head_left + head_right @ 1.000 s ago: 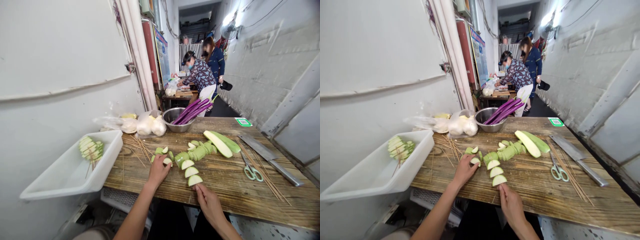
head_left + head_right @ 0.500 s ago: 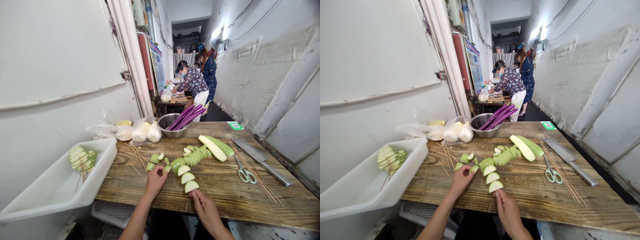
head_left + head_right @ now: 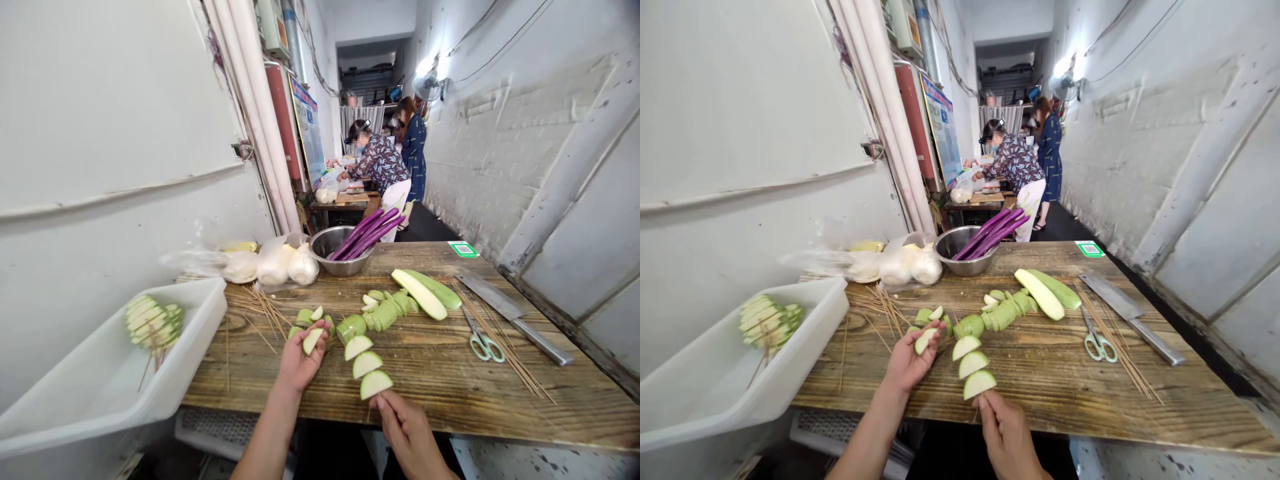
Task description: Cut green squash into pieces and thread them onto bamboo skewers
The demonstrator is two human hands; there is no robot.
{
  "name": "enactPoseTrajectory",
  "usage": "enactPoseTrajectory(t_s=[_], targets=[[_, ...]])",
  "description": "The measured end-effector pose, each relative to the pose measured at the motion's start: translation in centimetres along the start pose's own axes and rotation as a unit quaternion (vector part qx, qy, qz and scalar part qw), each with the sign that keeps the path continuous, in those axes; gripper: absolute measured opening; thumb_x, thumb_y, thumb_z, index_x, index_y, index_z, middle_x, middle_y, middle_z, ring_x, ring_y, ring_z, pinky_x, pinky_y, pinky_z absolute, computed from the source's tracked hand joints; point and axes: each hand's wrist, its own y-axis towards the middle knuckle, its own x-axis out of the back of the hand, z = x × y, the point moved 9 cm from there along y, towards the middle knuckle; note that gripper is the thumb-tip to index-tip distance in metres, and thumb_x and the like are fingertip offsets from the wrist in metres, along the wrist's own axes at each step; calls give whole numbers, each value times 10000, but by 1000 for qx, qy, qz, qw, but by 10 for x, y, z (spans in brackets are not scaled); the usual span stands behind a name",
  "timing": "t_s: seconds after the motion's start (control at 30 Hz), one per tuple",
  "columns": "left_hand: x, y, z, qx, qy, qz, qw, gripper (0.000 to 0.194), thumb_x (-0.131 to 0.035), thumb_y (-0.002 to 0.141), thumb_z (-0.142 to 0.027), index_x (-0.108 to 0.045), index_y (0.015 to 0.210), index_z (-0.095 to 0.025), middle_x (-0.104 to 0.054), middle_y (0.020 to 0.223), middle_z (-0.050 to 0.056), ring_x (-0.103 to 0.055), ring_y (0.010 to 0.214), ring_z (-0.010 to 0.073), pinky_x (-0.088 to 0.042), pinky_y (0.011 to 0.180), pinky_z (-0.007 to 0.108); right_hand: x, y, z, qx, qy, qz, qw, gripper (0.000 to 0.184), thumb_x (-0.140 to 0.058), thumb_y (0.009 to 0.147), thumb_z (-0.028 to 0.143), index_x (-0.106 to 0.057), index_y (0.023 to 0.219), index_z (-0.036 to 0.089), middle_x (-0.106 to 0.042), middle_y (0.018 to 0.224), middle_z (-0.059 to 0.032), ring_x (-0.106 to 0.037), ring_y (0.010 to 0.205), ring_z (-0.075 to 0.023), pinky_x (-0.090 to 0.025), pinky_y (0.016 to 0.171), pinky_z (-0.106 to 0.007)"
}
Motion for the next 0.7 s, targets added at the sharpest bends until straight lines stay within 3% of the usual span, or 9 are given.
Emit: enactPoseTrajectory(t_s=[0.07,0.13,0.4,0.57,0.7], targets=[[2,3,2,10,-48,-16,999,317,-398,737,-24,-516,1030,-49,-585,1032,186,-625,813,178,-551,661,274,0,-2,6,13,0,4,1000,335,-333,931,345,-582,806,158,-494,583,15,-423,485,-100,-342,494,-198],[2,6,4,19,-74,-25,997,278,-396,754,-17,-529,994,-61,-578,1040,181,-618,885,205,-549,714,305,-2,-3,13,31,-4,14,999,317,-337,930,326,-574,799,161,-489,590,17,-427,499,-99,-345,506,-196],[-9,10,11,50,-91,-38,994,151,-415,821,-84,-562,855,-90,-596,850,114,-620,765,168,-544,647,293,-9,-6,33,76,-4,37,996,316,-307,931,293,-533,753,161,-507,609,14,-454,526,-93,-349,521,-182],[-10,3,21,97,-111,-74,986,187,-393,855,-175,-549,797,-89,-599,798,110,-615,748,186,-534,629,317,-9,-15,35,55,-3,67,996,317,-319,931,315,-540,762,165,-484,603,20,-441,529,-94,-343,520,-188],[-22,-10,20,110,-104,-64,986,337,-349,888,-329,-560,810,-79,-604,827,138,-612,760,216,-521,641,363,-11,-27,28,-5,37,130,991,336,-307,940,353,-541,785,168,-357,532,55,-338,454,-80,-273,439,-186]])
